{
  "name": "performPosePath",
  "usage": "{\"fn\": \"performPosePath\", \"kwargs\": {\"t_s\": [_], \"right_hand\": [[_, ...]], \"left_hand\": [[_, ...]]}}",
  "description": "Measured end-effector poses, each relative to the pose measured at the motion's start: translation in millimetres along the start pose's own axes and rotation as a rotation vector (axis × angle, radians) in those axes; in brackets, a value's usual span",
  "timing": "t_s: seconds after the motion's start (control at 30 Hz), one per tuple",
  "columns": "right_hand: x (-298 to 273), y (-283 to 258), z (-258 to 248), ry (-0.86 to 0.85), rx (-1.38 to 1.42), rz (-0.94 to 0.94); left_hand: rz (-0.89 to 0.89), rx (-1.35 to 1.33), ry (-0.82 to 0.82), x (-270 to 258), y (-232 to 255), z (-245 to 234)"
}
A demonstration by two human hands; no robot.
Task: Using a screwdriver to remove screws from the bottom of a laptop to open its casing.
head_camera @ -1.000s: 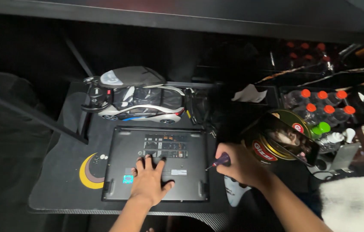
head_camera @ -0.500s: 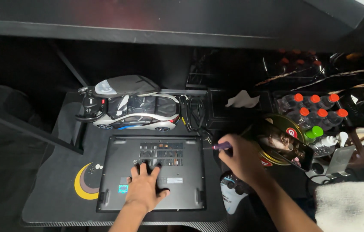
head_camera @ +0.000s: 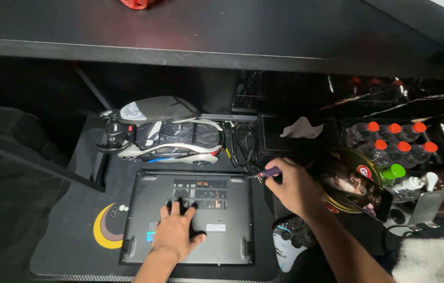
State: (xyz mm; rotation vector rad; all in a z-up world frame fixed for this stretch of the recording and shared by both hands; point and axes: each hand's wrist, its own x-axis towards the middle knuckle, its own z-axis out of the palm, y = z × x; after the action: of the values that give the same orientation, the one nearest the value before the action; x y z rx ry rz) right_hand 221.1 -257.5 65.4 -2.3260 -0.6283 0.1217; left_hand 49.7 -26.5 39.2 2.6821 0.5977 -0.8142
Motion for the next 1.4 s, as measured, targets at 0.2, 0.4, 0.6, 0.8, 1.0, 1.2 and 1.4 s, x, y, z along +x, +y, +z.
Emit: {"fn": "performPosePath", "kwargs": {"t_s": [0.2, 0.4, 0.6, 0.8, 1.0, 1.2, 1.4], "right_hand": [[-2, 0, 15, 0.024, 0.101, -0.175], [5, -35, 26, -0.135, 0.150, 0.057], [27, -59, 42, -0.133, 0.173, -0.177], [42, -78, 60, -0.166, 0.055, -0.246], [51, -73, 71, -0.187, 0.001, -0.289], [51, -96, 91, -0.295, 0.136, -0.291], [44, -144, 133, -0.439, 0.228, -0.391]], "left_hand": [[0.054, -0.087, 0.095, 7, -17, 11], [0.124, -0.316, 0.183, -7, -40, 15], [0.081, -0.268, 0.313, -14, -63, 20], [0.008, -0.186, 0.247, -12, -82, 34], [0.034, -0.188, 0.294, -8, -89, 45], [-0.004, -0.244, 0.390, -19, -96, 50], [-0.100, -0.278, 0.446, -28, -123, 67]]}}
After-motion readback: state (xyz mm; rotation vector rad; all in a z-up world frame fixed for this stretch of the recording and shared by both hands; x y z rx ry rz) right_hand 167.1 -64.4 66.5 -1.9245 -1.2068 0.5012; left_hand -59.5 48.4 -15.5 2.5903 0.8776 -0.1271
